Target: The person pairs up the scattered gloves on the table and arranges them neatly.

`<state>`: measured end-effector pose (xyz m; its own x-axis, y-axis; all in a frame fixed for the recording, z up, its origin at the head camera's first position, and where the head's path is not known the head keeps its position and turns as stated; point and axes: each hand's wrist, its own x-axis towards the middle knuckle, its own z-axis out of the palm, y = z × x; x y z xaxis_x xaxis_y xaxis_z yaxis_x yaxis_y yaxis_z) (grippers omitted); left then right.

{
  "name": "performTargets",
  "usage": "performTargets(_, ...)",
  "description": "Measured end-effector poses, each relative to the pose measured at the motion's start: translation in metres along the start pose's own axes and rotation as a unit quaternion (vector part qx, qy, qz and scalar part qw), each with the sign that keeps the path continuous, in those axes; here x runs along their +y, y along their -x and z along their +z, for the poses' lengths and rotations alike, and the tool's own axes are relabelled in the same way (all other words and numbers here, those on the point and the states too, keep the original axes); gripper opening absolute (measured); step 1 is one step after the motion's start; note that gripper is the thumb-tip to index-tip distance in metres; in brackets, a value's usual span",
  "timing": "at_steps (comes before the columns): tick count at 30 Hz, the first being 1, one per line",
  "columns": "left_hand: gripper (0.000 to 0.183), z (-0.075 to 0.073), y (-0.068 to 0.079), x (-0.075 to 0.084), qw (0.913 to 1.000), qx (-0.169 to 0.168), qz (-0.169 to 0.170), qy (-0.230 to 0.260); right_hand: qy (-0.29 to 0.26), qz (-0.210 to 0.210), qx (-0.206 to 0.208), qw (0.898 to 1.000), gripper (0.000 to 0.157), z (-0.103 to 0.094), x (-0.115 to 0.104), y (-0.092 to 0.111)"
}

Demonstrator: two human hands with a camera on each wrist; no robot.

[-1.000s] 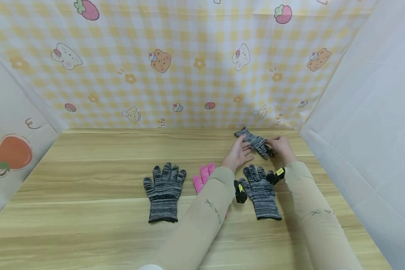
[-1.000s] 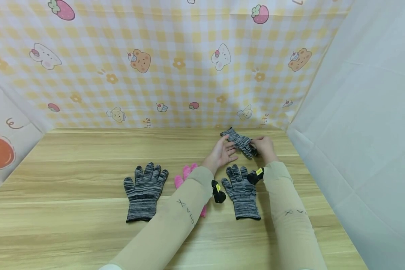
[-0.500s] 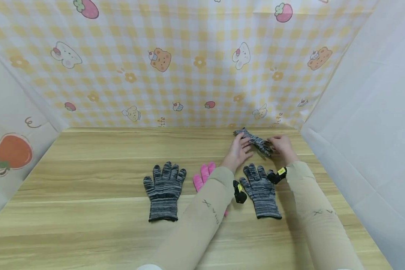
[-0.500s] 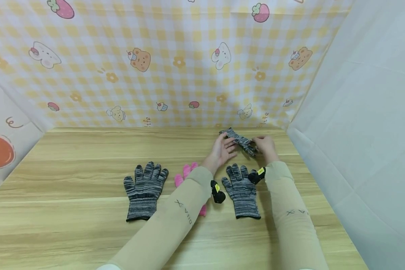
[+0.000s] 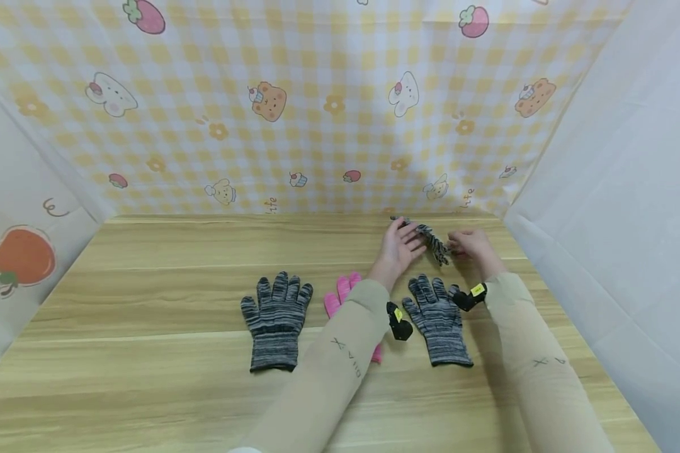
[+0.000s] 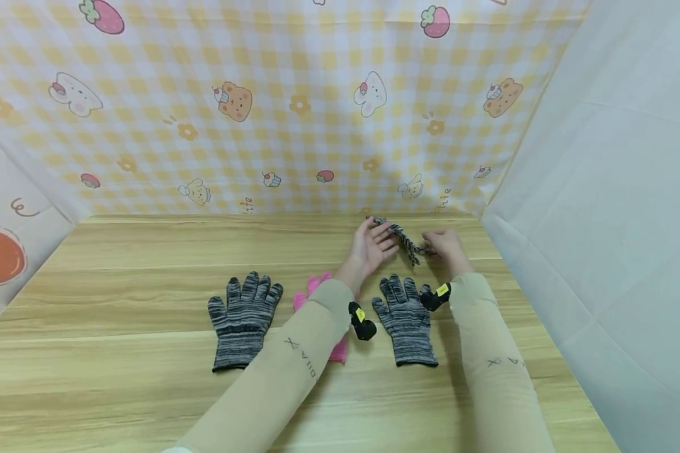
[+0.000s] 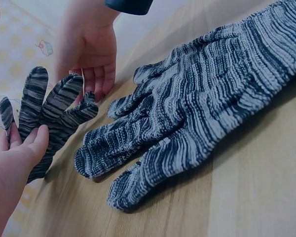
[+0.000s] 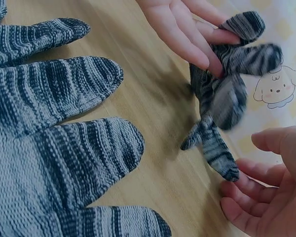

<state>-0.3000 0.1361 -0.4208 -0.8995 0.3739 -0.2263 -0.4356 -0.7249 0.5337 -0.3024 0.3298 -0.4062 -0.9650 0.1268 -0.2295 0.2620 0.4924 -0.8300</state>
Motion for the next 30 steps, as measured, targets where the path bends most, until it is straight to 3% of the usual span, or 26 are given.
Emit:
performTargets(9, 0.059, 0.000, 0.006, 0.005, 0.9997, -0.023, 0.002, 0.011, -0.034, 0.009, -0.055, 0.998, 0.055, 0.000, 0.000, 0.004)
performTargets(13, 0.062, 0.002, 0.010, 0.008, 0.9990, -0.041, -0.004, 0.017, -0.087, 0.017, -0.085, 0.992, 0.050, -0.003, 0.001, 0.005)
performTargets(17, 0.064, 0.002, 0.012, 0.009, 0.9983, -0.049, -0.010, 0.030, -0.170, 0.034, -0.137, 0.975, 0.030, -0.006, -0.001, 0.009)
performTargets(21, 0.063, 0.001, 0.015, 0.010, 0.9972, -0.062, -0.016, 0.040, -0.233, 0.060, -0.179, 0.954, 0.035, -0.008, -0.004, 0.013)
performTargets(26, 0.062, 0.002, 0.021, 0.012, 0.9958, -0.081, -0.020, 0.037, -0.277, 0.077, -0.183, 0.940, 0.032, -0.008, -0.006, 0.020)
performTargets(30, 0.063, 0.002, 0.026, 0.012, 0.9951, -0.091, -0.023, 0.032, -0.327, 0.092, -0.187, 0.922, 0.029, -0.008, -0.007, 0.029)
